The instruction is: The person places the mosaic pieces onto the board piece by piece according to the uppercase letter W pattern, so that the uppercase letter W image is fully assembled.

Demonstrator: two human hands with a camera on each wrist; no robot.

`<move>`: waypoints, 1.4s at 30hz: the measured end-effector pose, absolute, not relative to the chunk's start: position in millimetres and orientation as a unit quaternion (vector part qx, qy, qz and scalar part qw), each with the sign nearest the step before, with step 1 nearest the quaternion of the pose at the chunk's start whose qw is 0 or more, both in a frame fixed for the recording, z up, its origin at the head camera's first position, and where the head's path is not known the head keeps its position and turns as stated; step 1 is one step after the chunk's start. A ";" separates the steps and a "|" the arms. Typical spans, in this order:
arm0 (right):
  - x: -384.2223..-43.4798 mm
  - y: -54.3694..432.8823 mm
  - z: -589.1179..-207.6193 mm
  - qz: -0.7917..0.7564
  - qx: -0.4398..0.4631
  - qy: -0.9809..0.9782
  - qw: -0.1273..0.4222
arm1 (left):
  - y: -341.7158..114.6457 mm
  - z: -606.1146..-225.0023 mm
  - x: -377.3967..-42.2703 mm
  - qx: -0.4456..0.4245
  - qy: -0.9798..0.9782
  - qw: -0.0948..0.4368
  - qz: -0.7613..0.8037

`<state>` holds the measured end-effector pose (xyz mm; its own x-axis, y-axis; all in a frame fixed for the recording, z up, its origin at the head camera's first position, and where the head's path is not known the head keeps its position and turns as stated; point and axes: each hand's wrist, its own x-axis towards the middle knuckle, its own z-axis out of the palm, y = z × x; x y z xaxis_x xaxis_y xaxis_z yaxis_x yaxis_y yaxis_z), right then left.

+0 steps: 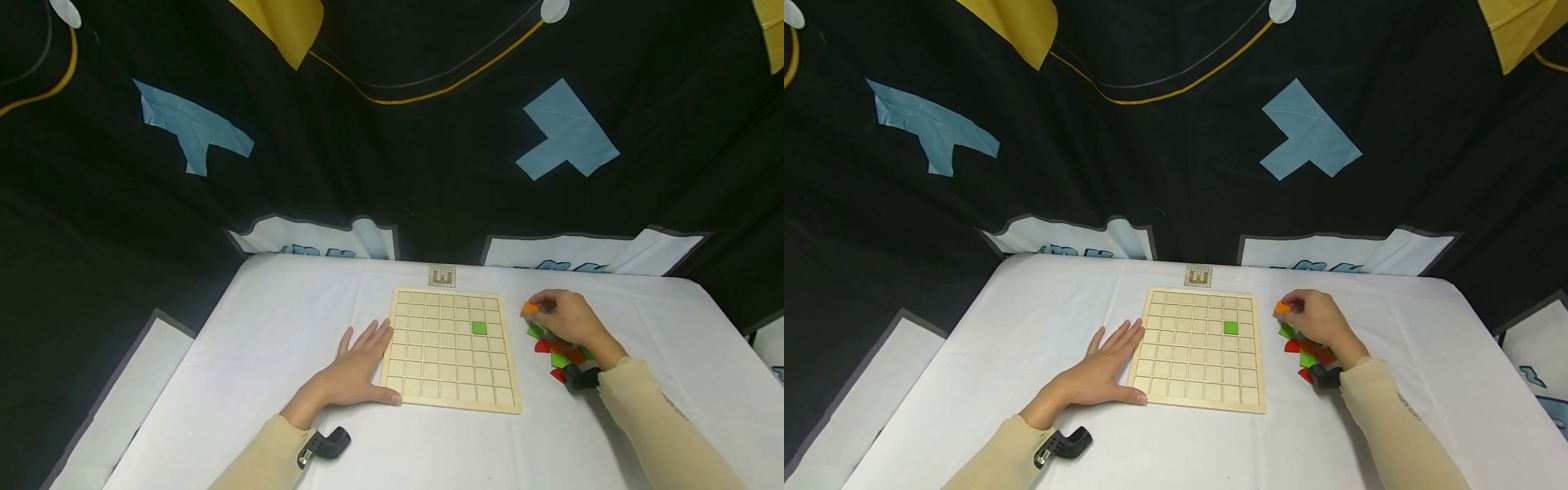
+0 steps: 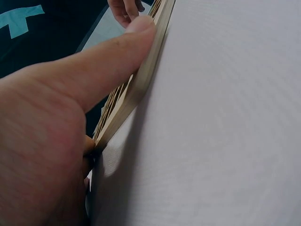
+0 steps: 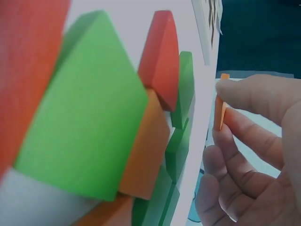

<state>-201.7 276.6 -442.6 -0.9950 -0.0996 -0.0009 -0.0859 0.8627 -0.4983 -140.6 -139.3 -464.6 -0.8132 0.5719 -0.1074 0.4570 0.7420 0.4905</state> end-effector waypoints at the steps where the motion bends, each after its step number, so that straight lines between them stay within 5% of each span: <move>1: -201.1 275.9 -442.1 -0.257 -0.050 0.965 0.011 | -139.3 -464.7 -140.5 0.278 0.924 0.127 0.228; 42: -166.0 230.6 -436.6 -0.308 -0.172 0.934 -0.056 | -140.4 -463.8 -140.2 0.282 0.925 0.125 0.222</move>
<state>-166.0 230.6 -436.6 -0.9349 -0.2862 0.2096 -0.3548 0.7513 -0.5565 -140.2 -140.4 -463.8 -0.8092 0.5780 -0.1059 0.4666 0.7416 0.4819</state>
